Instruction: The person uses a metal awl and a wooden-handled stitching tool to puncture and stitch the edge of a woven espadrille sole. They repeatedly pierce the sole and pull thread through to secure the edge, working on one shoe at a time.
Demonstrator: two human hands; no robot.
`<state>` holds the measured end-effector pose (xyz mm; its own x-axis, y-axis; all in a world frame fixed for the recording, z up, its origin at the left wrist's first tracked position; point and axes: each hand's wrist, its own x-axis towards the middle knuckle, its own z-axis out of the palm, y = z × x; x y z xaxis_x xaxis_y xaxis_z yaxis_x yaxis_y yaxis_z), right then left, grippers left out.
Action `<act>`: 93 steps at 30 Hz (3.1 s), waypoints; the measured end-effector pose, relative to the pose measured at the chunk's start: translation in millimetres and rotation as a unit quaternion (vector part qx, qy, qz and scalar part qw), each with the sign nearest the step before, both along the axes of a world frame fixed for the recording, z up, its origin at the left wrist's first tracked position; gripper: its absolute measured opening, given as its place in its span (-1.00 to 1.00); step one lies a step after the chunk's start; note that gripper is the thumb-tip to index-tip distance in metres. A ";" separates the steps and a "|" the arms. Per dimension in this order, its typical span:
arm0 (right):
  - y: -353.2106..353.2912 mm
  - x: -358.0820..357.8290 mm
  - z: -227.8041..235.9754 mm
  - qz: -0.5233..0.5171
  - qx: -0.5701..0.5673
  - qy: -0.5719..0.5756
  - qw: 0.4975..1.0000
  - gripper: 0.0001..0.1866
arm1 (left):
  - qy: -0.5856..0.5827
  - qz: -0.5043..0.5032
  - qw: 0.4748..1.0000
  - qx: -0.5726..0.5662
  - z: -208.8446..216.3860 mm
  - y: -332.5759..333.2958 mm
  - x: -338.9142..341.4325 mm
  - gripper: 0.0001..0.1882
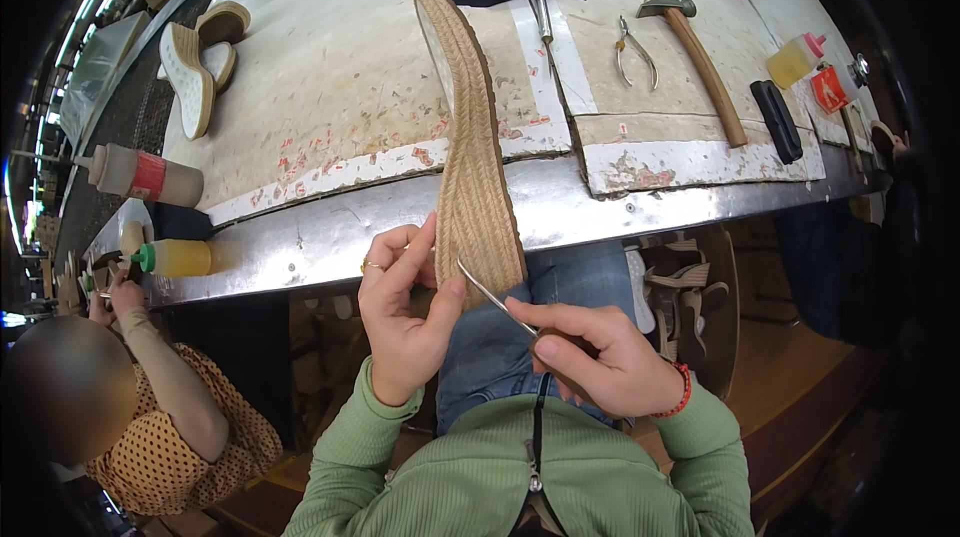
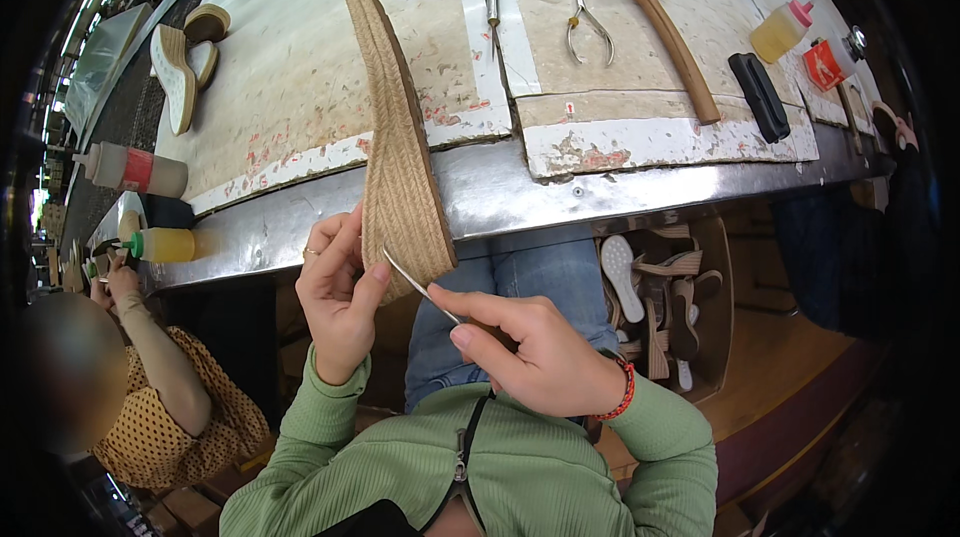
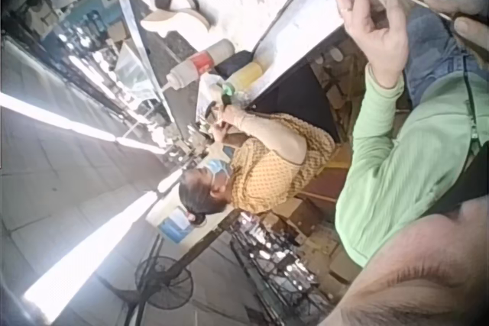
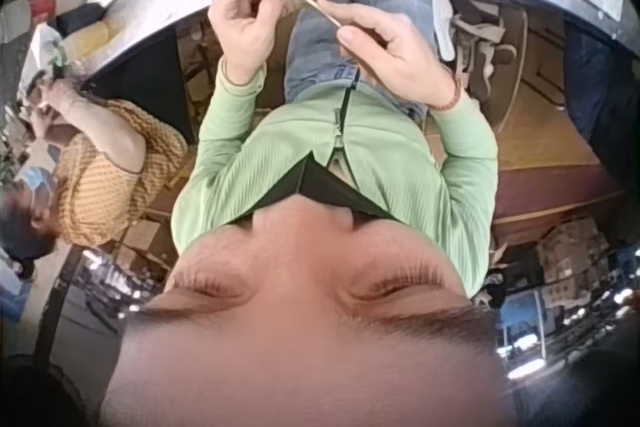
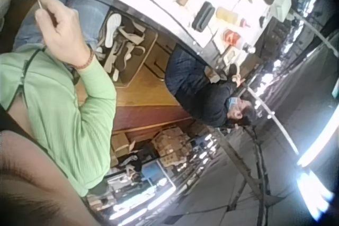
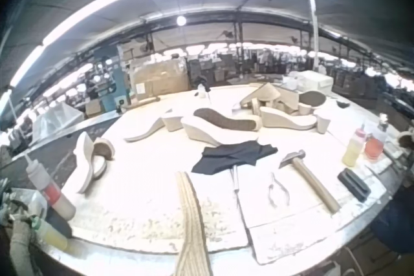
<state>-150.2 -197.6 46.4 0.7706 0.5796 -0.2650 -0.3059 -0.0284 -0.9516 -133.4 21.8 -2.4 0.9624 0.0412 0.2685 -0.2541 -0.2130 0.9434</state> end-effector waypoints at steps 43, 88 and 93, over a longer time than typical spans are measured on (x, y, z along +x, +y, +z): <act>23.8 278.9 -9.2 -0.135 -0.436 -0.285 0.843 -0.63 | -0.032 0.060 0.992 0.106 36.1 10.0 19.7 -0.65; 54.3 103.9 -28.5 -0.025 0.092 -0.286 0.953 -0.64 | -0.069 0.119 0.988 0.068 9.1 12.2 15.6 -0.72; 64.7 101.4 -19.6 -0.069 0.109 -0.266 0.955 -0.63 | -0.077 0.125 0.982 0.120 16.5 11.4 18.5 -0.75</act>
<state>-48.8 -132.9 26.7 0.8353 0.4603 0.3005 0.2357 0.1940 -0.9523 -114.8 33.2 14.1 0.8774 0.1882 0.4412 -0.3022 -0.4975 0.8131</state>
